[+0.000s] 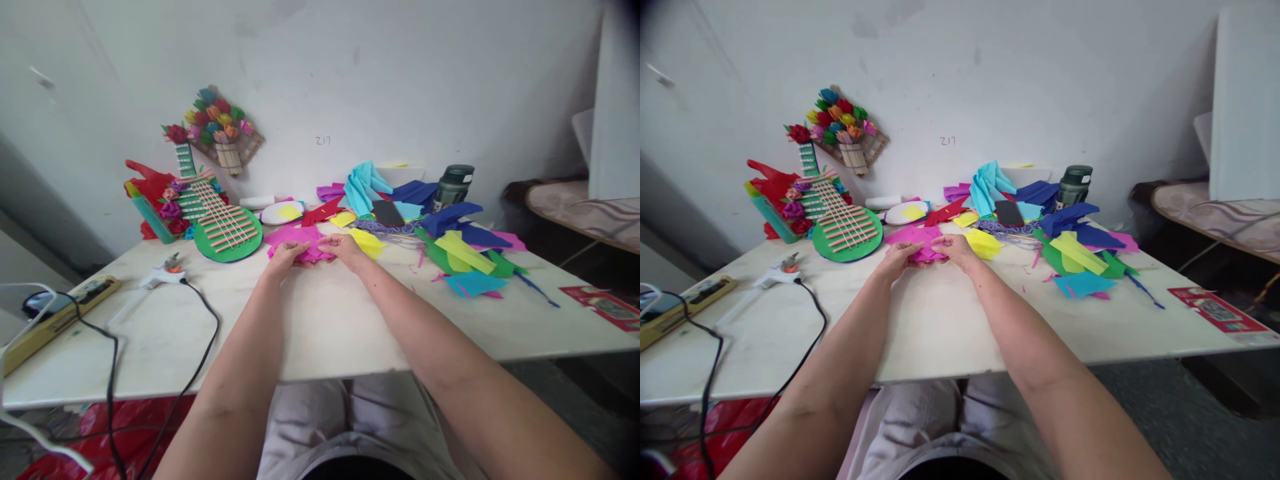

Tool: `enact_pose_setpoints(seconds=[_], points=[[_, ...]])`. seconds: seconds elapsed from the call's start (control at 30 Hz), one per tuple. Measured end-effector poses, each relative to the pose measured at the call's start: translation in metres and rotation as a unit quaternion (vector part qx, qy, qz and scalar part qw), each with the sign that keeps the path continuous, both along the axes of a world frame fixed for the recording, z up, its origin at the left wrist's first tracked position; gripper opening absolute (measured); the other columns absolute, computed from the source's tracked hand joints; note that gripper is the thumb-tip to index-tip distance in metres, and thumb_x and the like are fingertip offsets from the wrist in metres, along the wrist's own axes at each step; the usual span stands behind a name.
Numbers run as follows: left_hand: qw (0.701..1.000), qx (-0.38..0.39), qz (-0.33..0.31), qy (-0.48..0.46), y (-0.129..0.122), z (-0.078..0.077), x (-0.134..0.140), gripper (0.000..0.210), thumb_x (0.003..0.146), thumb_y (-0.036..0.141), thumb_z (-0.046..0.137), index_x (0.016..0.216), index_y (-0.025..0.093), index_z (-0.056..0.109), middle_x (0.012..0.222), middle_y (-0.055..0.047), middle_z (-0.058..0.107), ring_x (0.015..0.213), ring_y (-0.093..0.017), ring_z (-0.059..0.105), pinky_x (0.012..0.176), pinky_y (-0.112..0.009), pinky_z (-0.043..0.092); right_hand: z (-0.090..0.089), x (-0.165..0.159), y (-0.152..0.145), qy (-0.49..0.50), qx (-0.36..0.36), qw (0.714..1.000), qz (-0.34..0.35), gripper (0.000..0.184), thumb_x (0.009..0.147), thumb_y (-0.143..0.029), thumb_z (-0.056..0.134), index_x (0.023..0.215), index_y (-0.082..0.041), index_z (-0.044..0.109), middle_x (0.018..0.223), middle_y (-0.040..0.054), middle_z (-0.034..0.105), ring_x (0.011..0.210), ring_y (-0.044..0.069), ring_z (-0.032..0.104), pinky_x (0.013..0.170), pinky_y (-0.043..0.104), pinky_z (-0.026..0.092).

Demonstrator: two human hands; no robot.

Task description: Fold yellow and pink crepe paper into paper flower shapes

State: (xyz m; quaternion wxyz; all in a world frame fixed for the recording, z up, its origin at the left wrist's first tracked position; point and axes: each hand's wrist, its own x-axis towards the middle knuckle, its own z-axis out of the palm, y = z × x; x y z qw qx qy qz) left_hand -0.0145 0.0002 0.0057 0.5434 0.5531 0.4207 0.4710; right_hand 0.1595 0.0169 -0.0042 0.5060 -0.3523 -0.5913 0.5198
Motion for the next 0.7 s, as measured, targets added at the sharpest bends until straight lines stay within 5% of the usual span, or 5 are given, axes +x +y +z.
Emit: enact_pose_setpoints(seconds=[0.7], points=[[1.0, -0.002, -0.002, 0.024, -0.0016, -0.0004, 0.0031, 0.035, 0.056, 0.04, 0.075, 0.066, 0.01, 0.06, 0.056, -0.002, 0.06, 0.045, -0.013, 0.057, 0.047, -0.026, 0.05, 0.0005, -0.0024, -0.0019, -0.007, -0.014, 1.0, 0.004, 0.028, 0.057, -0.032, 0.076, 0.075, -0.013, 0.067, 0.058, -0.0007, 0.063, 0.047, 0.009, 0.055, 0.041, 0.02, 0.048]])
